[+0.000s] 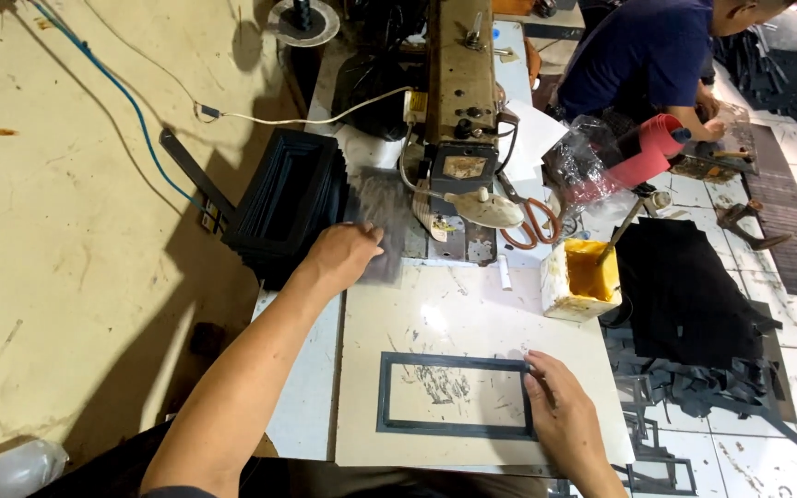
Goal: The person applies adhesive to leather pieces by dipping a fabric piece, chalk, or an applicator into a glue container and spreading the glue onto the leather, then aligns the glued leather pieces with plastic film on a sewing machine.
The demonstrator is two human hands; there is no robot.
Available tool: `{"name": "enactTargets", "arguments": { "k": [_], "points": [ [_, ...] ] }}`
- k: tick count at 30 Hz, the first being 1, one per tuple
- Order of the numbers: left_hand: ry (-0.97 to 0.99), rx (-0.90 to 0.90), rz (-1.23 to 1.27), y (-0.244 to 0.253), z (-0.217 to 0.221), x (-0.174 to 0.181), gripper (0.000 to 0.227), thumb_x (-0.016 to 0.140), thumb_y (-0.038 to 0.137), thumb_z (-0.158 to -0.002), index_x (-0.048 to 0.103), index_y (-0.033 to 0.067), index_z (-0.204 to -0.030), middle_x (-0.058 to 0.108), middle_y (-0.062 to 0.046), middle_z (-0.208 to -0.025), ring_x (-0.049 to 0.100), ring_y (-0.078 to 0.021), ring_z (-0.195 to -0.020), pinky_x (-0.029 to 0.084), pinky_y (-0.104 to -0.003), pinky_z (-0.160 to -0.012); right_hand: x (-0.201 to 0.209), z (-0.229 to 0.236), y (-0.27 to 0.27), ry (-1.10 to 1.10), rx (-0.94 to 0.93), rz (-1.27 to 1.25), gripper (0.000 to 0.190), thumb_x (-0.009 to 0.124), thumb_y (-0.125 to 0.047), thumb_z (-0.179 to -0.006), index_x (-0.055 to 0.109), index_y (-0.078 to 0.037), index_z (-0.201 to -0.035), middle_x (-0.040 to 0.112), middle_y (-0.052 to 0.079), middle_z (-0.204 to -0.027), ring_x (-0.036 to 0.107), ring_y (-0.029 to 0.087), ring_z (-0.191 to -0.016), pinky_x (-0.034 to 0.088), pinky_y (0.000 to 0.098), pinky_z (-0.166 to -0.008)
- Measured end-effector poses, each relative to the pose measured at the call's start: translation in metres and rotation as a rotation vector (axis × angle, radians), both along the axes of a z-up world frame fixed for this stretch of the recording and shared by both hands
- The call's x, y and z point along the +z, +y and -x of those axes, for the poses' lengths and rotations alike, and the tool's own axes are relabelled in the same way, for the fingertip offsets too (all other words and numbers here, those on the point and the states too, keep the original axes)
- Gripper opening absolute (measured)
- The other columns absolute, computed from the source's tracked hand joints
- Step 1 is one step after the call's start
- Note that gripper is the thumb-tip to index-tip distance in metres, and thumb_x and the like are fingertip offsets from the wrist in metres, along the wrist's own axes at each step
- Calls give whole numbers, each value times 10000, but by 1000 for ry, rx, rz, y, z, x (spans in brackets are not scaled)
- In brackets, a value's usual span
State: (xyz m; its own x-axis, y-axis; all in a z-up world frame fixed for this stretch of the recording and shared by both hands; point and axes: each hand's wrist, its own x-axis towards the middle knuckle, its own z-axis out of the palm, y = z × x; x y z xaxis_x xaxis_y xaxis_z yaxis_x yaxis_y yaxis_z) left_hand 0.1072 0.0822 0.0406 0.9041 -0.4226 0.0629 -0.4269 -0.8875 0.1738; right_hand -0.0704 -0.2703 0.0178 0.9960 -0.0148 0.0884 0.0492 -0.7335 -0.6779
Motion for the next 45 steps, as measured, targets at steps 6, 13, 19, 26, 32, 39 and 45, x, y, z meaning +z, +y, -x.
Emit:
{"name": "enactTargets", "arguments": {
  "k": [6, 13, 19, 26, 32, 39, 45],
  "points": [
    [-200, -143, -243, 0, 1, -5, 162, 552, -61, -899, 644, -90, -1030, 736, -215, -839, 741, -296, -723, 622, -387, -708, 13, -4, 8, 42, 4, -29, 324, 637, -160, -919, 678, -57, -1225, 696, 87, -1290, 731, 231, -1042, 595, 350, -855],
    [-399, 191, 371, -10, 93, 55, 177, 540, 30, -1023, 636, -67, -1136, 729, -160, -763, 711, -222, -599, 600, -307, -465, 13, -13, 2, -118, -25, 13, 357, 679, -204, -903, 674, -69, -1234, 702, 81, -1309, 708, 221, -1011, 576, 328, -873],
    [-465, 318, 943, -3, 178, 72, 171, 509, 53, -1089, 622, -24, -1190, 747, -158, -1016, 781, -215, -892, 678, -298, -756, 41, -41, 42, -165, 271, -362, 529, 707, -150, -898, 562, 4, -1383, 632, 168, -1365, 605, 239, -1230, 520, 388, -968],
    [-256, 536, 1187, -9, 173, 28, 263, 502, 110, -1079, 564, -28, -1293, 703, -184, -1110, 740, -267, -920, 655, -351, -797, 20, -69, 60, 174, 335, -1028, 211, 645, -102, -1028, 707, 67, -1138, 779, 167, -983, 687, 164, -812, 556, 292, -682],
    [-419, 229, 664, -92, 172, 34, 544, 680, 229, -952, 512, -13, -1409, 624, -230, -1352, 656, -362, -1202, 540, -432, -1011, 40, -66, 69, 60, 309, -1087, 189, 651, -104, -987, 696, 38, -1105, 786, 131, -983, 739, 167, -842, 588, 296, -692],
    [-296, 155, 819, -109, 174, 57, 397, 720, 227, -947, 680, -27, -1250, 709, -236, -1259, 724, -347, -1121, 599, -406, -916, 10, -67, 68, 116, 399, -1188, 208, 708, -39, -974, 727, 63, -1153, 762, 148, -1059, 690, 169, -901, 567, 315, -843],
    [-259, 245, 870, -106, 178, 63, 337, 766, 212, -897, 724, -14, -1143, 746, -212, -1171, 767, -316, -1020, 626, -368, -835, 4, -67, 84, 227, 445, -1420, 175, 708, -60, -947, 722, 30, -1096, 750, 119, -1083, 703, 173, -951, 577, 336, -868]
  ]
}}
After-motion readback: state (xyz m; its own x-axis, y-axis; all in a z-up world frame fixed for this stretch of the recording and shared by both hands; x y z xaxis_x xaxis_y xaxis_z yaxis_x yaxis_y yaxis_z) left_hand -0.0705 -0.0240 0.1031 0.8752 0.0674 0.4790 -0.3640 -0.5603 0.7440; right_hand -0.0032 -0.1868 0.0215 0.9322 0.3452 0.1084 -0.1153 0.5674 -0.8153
